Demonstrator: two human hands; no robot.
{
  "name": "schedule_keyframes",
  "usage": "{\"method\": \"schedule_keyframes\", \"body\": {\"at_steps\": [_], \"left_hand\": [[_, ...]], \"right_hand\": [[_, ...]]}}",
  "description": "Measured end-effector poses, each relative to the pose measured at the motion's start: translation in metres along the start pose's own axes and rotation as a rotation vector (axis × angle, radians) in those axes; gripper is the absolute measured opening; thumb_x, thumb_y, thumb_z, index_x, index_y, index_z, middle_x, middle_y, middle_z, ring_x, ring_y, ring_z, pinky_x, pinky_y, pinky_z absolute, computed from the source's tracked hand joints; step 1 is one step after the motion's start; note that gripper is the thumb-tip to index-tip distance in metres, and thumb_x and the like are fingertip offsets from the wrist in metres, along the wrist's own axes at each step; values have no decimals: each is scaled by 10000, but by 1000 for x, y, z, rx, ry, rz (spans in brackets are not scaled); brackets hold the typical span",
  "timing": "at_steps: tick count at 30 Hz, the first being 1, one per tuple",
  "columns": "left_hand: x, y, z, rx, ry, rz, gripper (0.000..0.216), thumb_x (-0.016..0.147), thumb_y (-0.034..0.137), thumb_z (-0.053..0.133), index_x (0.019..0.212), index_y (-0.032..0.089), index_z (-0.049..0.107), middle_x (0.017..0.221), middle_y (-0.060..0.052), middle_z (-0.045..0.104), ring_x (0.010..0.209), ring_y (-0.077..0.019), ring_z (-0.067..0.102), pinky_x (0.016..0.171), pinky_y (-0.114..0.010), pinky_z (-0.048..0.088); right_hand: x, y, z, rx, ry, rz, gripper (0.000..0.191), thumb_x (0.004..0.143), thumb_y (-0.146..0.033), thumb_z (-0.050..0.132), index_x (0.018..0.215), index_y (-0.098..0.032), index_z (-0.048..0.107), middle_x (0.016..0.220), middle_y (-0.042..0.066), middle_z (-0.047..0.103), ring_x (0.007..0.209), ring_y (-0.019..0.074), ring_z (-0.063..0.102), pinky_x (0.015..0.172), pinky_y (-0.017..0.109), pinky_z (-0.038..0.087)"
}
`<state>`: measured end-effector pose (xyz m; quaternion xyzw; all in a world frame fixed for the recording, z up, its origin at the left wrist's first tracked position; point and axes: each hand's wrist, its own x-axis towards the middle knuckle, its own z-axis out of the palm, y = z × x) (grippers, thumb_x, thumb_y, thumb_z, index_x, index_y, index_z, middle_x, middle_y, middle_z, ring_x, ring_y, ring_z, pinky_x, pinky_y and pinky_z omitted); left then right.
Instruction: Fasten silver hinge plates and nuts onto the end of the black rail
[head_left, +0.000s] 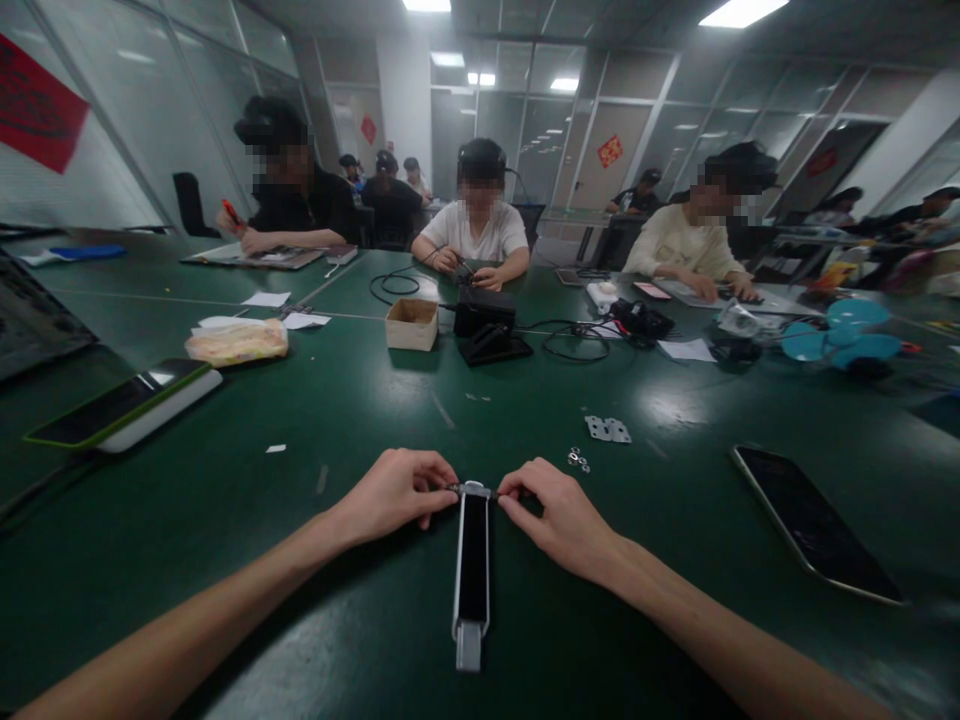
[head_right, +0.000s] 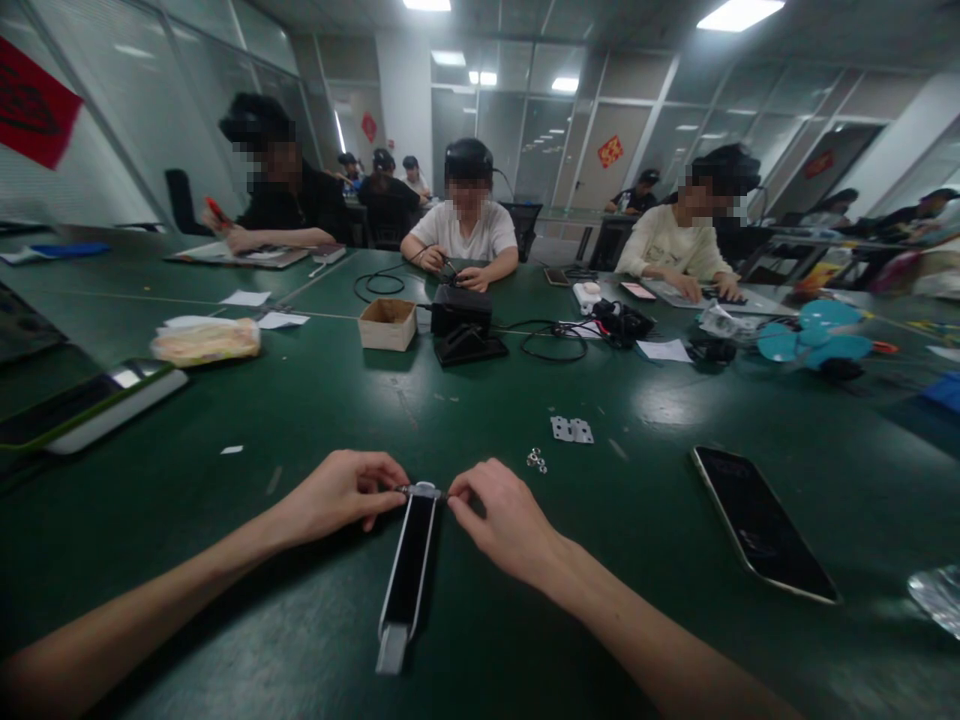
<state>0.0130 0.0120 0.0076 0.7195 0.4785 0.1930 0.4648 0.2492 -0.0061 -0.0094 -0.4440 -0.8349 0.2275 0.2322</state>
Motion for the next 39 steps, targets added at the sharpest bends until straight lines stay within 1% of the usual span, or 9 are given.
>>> {"method": "schedule_keyframes", "body": {"at_steps": [6,16,22,29,35,39], "left_hand": [[0,1,0,8,-1,-27,207,770,303,627,881,130,641,817,-40,711,478,-94,583,462,-201,448],[0,2,1,45,1,7,194,785,310,605,872,136,618,764,-25,688,489,-96,575,459,-196,435],[0,1,2,89,11,20,212,788,329,600,883,140,621,748,-19,673,525,-116,590,491,-212,451],[0,4,3,144,28,40,173,791,289,586,872,142,629,696,-1,648,549,-120,592,521,-209,456],[1,5,2,185,41,49,149,785,278,593,852,152,635,722,-3,661,601,-127,603,553,-206,466],[1,5,2,182,45,58,155,782,288,592,843,153,639,721,-4,661,614,-132,608,575,-215,475]], "right_hand": [[1,-2,0,6,11,-2,85,882,-175,550,881,-167,635,828,40,615,766,167,551,677,308,462],[0,1,0,5,-6,7,104,903,-197,533,919,-177,633,858,40,621,775,163,559,681,312,471],[0,0,0,-5,-1,2,103,902,-204,532,910,-180,632,848,39,618,769,163,558,666,305,470],[0,-1,-1,11,-10,21,100,897,-199,541,913,-177,637,859,41,616,767,161,553,656,299,471],[1,0,1,-2,16,-4,88,888,-189,547,892,-177,634,841,40,619,777,166,554,684,309,470],[1,0,0,5,8,0,91,892,-191,544,901,-178,634,850,41,623,773,164,557,679,308,471]]}}
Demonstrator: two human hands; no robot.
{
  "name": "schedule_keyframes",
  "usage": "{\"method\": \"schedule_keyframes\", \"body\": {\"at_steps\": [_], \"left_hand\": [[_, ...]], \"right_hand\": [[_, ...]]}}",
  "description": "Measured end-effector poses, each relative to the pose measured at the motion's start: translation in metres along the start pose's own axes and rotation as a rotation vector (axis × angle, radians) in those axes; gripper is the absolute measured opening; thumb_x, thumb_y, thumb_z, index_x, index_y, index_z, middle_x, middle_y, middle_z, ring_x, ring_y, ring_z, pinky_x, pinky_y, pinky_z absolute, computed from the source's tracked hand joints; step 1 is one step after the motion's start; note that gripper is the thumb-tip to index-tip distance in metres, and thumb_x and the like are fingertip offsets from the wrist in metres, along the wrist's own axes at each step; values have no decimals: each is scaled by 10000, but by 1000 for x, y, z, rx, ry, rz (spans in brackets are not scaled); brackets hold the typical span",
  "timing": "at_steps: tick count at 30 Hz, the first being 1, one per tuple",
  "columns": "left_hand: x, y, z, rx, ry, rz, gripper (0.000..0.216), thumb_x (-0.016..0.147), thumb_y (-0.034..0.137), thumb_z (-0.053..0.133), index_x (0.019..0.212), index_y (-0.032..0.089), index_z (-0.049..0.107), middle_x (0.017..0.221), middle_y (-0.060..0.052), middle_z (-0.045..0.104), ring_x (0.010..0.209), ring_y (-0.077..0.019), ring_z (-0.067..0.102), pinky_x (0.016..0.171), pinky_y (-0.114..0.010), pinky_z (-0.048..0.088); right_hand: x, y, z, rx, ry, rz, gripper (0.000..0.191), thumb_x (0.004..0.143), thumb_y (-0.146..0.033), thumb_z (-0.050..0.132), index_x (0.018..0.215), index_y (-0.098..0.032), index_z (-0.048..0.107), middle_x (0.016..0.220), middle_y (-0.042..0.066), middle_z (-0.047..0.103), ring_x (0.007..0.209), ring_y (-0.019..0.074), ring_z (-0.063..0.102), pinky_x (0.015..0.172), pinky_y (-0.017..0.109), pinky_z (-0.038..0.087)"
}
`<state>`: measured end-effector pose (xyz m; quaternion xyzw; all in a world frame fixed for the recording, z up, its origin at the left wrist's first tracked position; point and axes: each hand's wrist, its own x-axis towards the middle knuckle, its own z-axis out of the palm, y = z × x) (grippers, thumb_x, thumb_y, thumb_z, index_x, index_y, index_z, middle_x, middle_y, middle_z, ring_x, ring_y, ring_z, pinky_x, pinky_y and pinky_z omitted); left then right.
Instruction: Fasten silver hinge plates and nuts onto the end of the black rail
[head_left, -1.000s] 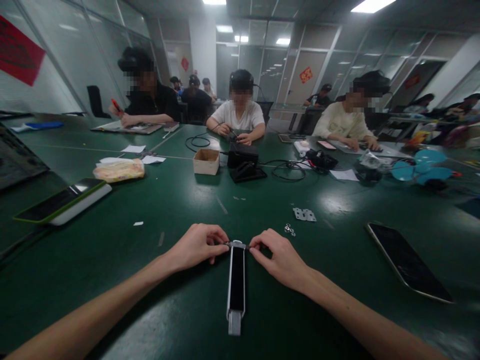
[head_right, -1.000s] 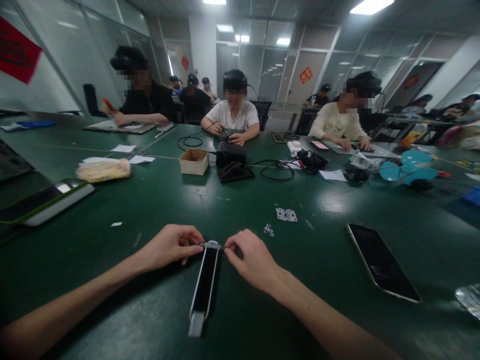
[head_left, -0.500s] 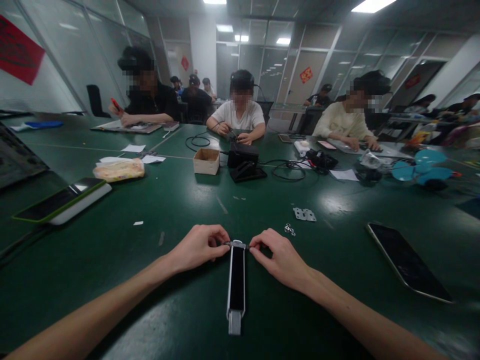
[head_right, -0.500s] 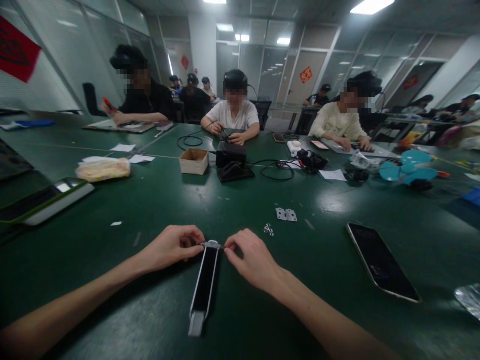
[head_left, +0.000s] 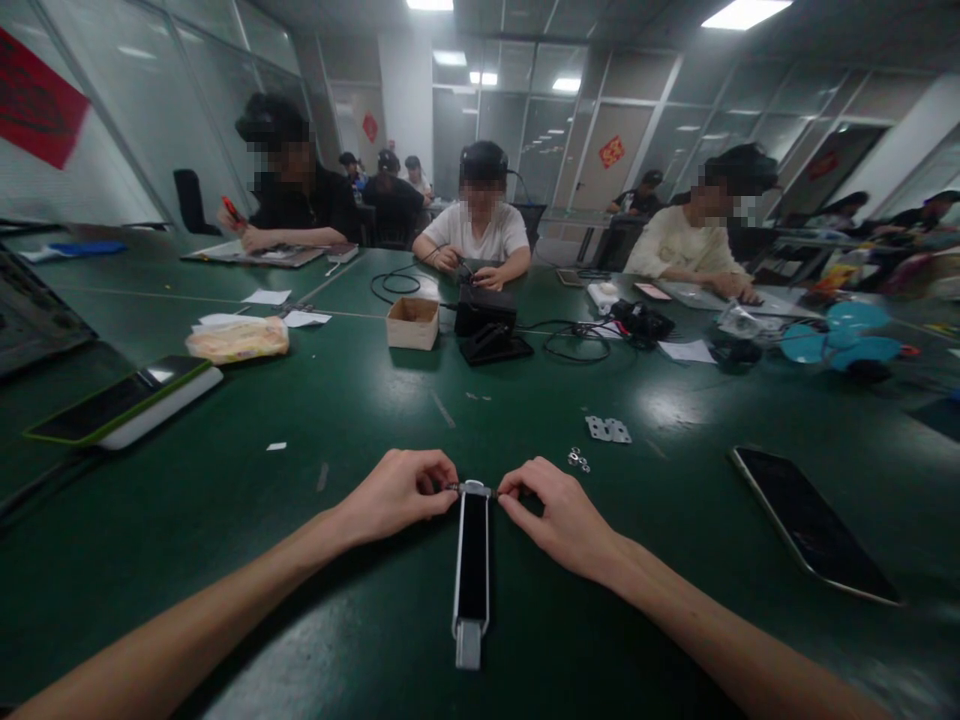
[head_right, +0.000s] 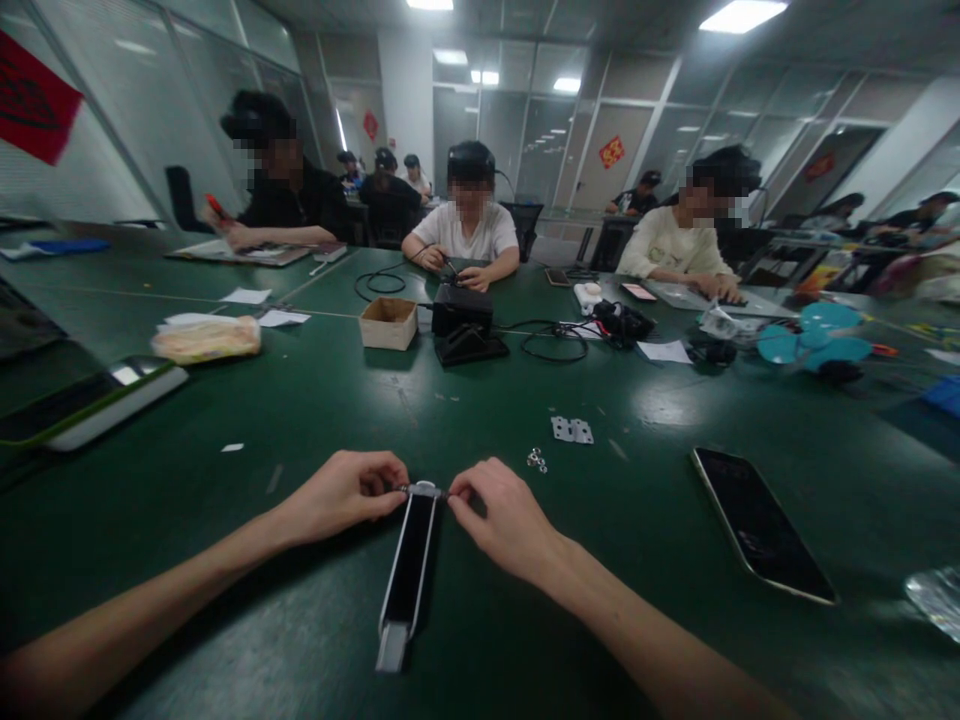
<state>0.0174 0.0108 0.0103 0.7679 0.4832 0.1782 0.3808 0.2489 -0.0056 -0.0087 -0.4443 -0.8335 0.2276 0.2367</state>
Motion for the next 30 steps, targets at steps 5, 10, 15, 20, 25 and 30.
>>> {"method": "schedule_keyframes", "body": {"at_steps": [5,10,15,20,25,30], "left_hand": [[0,-3,0,7,-1,18,178,784,307,588,854,155,649,728,-7,668,632,-142,615,610,-235,485],[1,-5,-1,24,-15,24,204,800,331,583,879,155,649,739,-9,666,635,-142,617,596,-230,480],[1,-5,-2,34,-30,39,218,809,341,569,884,152,649,746,-11,663,632,-142,610,610,-239,484],[1,-5,-3,32,-31,56,224,805,342,563,886,151,648,738,-9,660,653,-147,614,627,-245,484],[2,-5,-3,39,-30,40,222,795,341,559,878,154,645,743,-8,660,657,-148,611,634,-249,486],[2,-4,-4,48,-31,33,253,794,372,559,884,154,651,758,-15,669,683,-159,622,651,-255,490]], "right_hand": [[-1,0,0,10,11,-6,87,885,-183,548,890,-172,634,842,38,622,771,163,558,669,300,470],[0,1,-4,-46,45,-36,112,895,-212,535,902,-168,637,852,50,640,779,170,564,683,308,474],[4,24,-39,-229,272,-15,150,899,-213,504,882,-146,637,851,77,648,795,195,574,730,352,472],[1,65,-77,-433,143,71,155,888,-188,501,942,-179,646,922,73,643,864,213,578,762,375,479],[-2,83,-80,-456,-84,65,214,911,-186,485,1041,-220,653,1074,74,620,1001,209,562,871,363,467],[2,78,-74,-469,-116,130,205,921,-235,491,1006,-214,677,1060,76,625,1024,225,558,891,380,457]]}}
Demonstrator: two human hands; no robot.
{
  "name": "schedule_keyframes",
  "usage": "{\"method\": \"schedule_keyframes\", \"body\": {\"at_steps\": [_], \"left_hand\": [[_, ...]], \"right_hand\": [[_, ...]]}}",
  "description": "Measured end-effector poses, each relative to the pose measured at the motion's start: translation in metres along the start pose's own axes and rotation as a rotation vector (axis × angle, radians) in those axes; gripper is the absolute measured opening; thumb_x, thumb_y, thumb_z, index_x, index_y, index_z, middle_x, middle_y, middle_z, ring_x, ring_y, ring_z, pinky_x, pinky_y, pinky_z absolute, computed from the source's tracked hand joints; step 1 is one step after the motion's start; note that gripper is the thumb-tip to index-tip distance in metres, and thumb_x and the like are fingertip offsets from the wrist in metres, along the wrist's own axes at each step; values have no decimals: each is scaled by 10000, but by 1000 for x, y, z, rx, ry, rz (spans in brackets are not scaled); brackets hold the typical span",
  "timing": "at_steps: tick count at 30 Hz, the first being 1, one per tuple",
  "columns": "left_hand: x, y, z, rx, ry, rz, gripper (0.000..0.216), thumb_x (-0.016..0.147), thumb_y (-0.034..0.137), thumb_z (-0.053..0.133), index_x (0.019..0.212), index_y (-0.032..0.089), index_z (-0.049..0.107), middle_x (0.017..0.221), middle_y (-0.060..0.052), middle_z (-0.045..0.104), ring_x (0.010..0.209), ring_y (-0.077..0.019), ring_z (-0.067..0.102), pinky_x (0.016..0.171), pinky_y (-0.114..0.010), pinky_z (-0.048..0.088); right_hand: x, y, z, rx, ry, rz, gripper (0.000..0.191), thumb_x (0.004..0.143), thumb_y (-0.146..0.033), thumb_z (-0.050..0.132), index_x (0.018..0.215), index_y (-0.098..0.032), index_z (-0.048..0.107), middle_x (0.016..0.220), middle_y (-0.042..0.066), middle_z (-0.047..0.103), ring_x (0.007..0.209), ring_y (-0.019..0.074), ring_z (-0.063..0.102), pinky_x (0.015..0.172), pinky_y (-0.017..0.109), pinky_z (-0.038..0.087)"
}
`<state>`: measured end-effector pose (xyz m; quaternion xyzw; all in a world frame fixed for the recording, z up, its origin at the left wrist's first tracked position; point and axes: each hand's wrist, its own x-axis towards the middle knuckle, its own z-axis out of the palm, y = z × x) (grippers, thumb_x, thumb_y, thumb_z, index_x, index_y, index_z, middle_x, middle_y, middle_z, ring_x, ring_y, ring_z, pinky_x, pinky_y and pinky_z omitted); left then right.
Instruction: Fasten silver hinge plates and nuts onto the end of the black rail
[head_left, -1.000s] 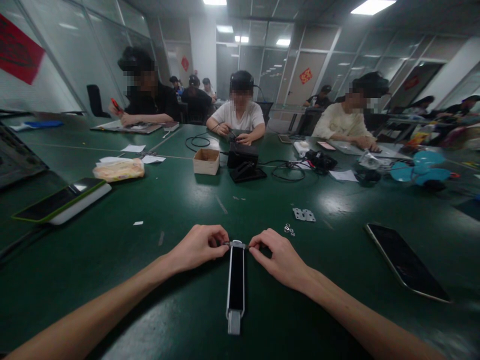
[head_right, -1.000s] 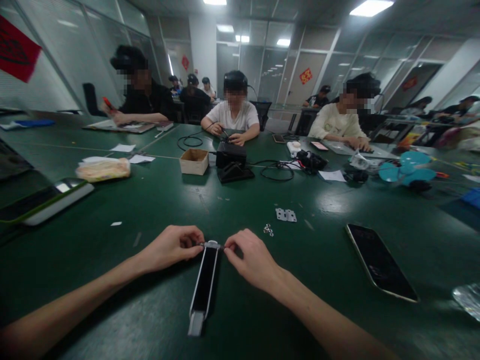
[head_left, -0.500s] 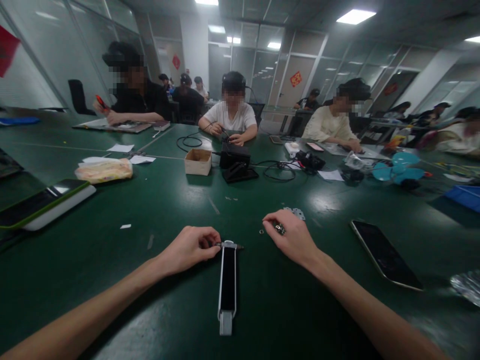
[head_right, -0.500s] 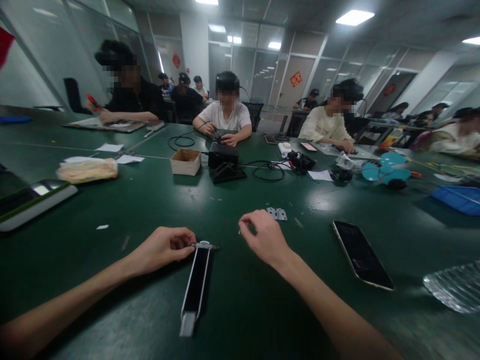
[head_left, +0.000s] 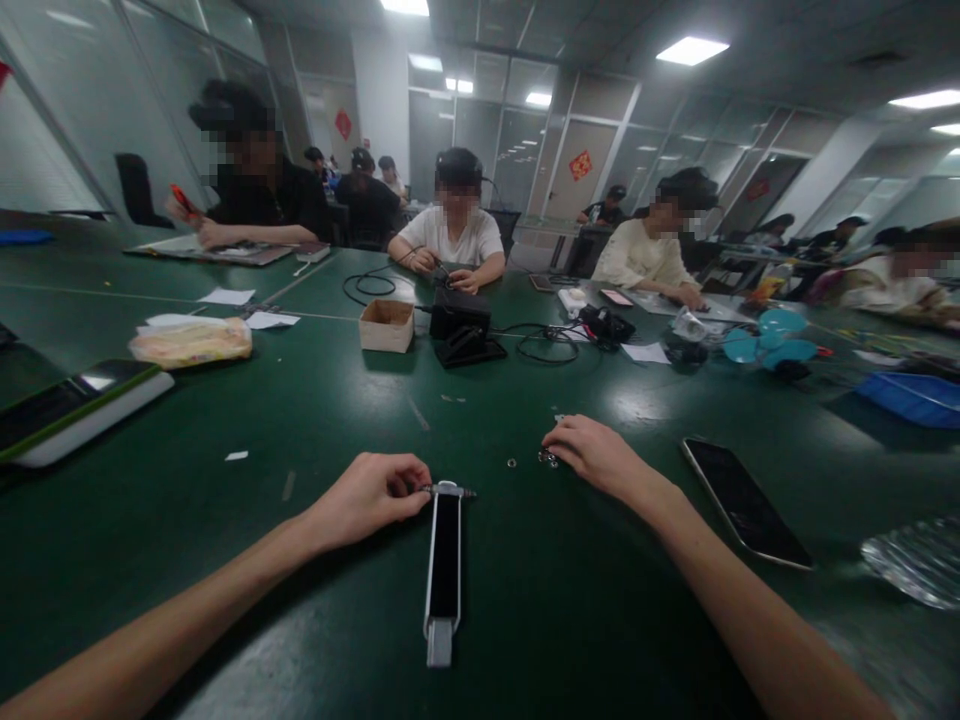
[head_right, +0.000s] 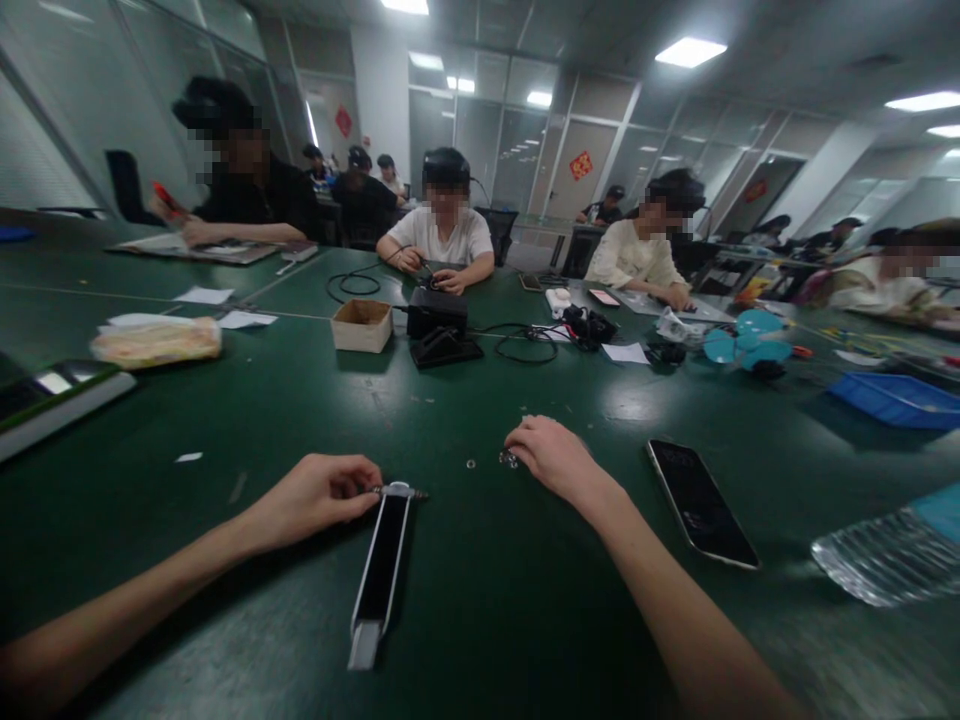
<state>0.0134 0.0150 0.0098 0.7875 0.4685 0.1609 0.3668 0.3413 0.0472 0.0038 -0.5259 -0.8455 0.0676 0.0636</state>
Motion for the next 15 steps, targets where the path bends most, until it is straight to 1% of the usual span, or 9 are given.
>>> {"method": "schedule_keyframes", "body": {"at_steps": [4,10,12,15], "left_hand": [[0,-1,0,-5,-3,-1,265,792,377,558,887,149,654,767,-21,672,683,-162,624,646,-259,492],[0,-1,1,2,11,-2,252,788,367,569,880,148,654,769,-24,677,695,-162,623,656,-261,489],[0,0,1,3,16,-2,242,787,361,571,869,148,652,763,-22,674,685,-158,619,650,-256,486],[0,1,2,5,22,1,233,786,353,573,863,147,650,752,-18,668,669,-154,615,634,-251,483]], "right_hand": [[1,-3,-1,20,-4,111,171,905,-231,512,943,-188,673,1004,79,639,971,222,573,849,365,461],[2,-3,1,50,6,209,165,873,-295,548,907,-177,658,947,77,642,930,228,578,795,362,454],[3,-6,-1,71,-9,243,172,871,-290,540,888,-172,665,931,81,648,907,225,589,773,350,453],[2,-12,-5,121,-54,297,181,867,-250,518,857,-159,674,882,81,668,809,198,621,708,310,460]]}}
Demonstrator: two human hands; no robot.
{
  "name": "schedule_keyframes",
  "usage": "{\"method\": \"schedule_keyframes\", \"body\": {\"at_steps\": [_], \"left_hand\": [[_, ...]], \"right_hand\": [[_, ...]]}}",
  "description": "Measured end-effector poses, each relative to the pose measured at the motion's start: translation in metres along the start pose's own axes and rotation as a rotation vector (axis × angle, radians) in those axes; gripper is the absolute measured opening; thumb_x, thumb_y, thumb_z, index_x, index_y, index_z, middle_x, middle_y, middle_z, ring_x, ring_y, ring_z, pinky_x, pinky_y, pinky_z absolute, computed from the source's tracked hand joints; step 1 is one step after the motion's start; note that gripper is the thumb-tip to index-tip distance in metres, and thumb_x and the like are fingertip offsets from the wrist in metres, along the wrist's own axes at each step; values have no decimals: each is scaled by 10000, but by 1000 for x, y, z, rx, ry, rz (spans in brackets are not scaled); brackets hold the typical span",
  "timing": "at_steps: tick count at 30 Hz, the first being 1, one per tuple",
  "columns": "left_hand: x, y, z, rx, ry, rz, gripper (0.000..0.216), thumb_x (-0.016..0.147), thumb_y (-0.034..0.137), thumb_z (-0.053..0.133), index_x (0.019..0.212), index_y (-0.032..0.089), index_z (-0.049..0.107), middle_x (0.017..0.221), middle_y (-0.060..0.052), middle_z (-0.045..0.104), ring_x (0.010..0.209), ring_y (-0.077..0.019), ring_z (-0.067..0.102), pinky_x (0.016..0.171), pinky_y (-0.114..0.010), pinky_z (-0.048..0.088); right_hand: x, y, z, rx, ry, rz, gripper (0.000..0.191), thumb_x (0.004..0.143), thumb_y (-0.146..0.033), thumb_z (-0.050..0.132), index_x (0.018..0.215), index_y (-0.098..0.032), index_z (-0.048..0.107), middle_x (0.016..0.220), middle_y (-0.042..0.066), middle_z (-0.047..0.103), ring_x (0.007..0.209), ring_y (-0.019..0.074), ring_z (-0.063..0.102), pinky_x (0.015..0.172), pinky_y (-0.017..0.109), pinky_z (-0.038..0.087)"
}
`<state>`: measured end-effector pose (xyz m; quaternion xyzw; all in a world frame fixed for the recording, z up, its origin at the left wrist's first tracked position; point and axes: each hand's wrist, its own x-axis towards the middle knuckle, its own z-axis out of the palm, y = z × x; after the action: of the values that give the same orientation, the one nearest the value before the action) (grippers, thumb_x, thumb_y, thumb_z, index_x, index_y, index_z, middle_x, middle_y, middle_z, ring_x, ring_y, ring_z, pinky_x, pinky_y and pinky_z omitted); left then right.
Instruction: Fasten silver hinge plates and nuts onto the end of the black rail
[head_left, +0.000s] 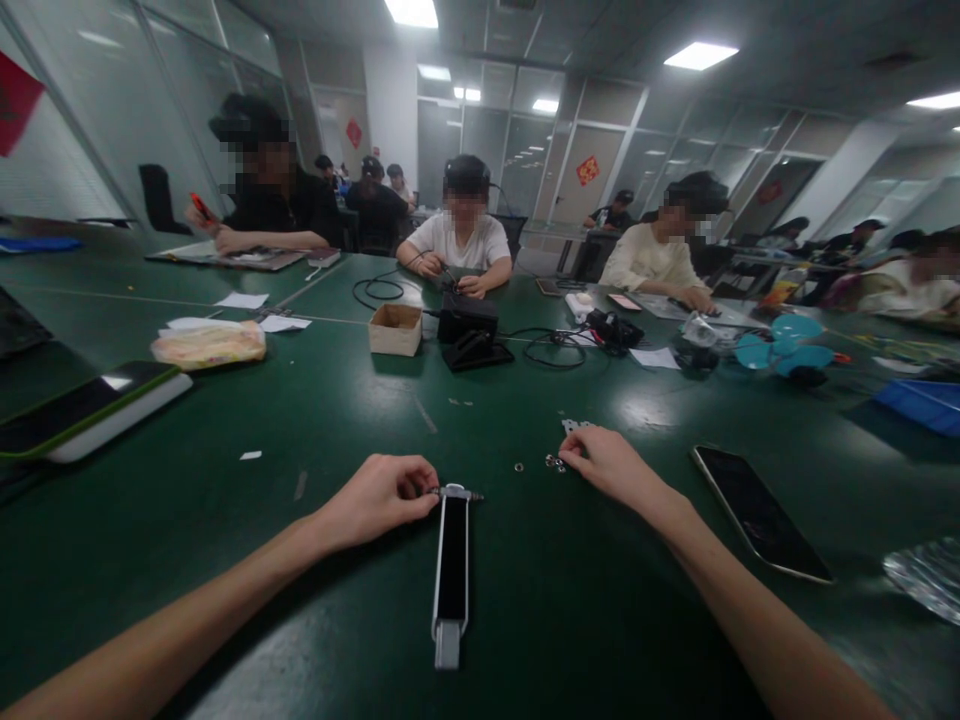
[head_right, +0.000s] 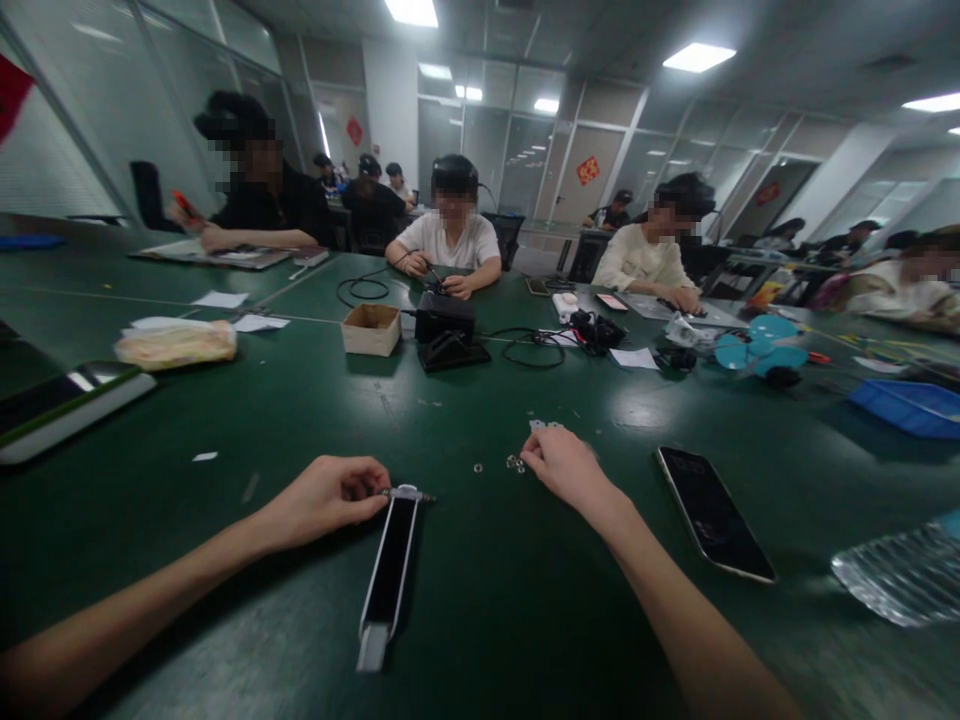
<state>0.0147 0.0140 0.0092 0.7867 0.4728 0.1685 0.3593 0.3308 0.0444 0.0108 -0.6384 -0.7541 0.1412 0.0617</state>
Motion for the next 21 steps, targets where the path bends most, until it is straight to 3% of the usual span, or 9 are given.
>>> {"method": "schedule_keyframes", "body": {"at_steps": [5,14,21], "left_hand": [[0,-1,1,-6,0,5,229,787,348,574,855,142,647,743,-21,665,665,-156,619,628,-253,483],[1,-4,1,-12,3,9,216,784,343,581,845,147,648,725,-11,660,641,-145,612,618,-243,477],[1,-3,0,-26,-7,-12,223,776,351,590,851,149,647,746,-15,666,659,-150,615,629,-248,480]], "right_hand": [[-4,-8,-3,62,-72,77,161,815,-219,540,818,-147,684,780,64,684,703,173,634,615,263,453],[-4,-2,-2,-13,-23,145,171,811,-221,519,777,-140,666,796,90,669,763,219,630,659,310,416],[-7,-6,-7,38,-100,185,171,799,-233,542,774,-149,688,768,70,677,713,192,645,622,289,450]]}}
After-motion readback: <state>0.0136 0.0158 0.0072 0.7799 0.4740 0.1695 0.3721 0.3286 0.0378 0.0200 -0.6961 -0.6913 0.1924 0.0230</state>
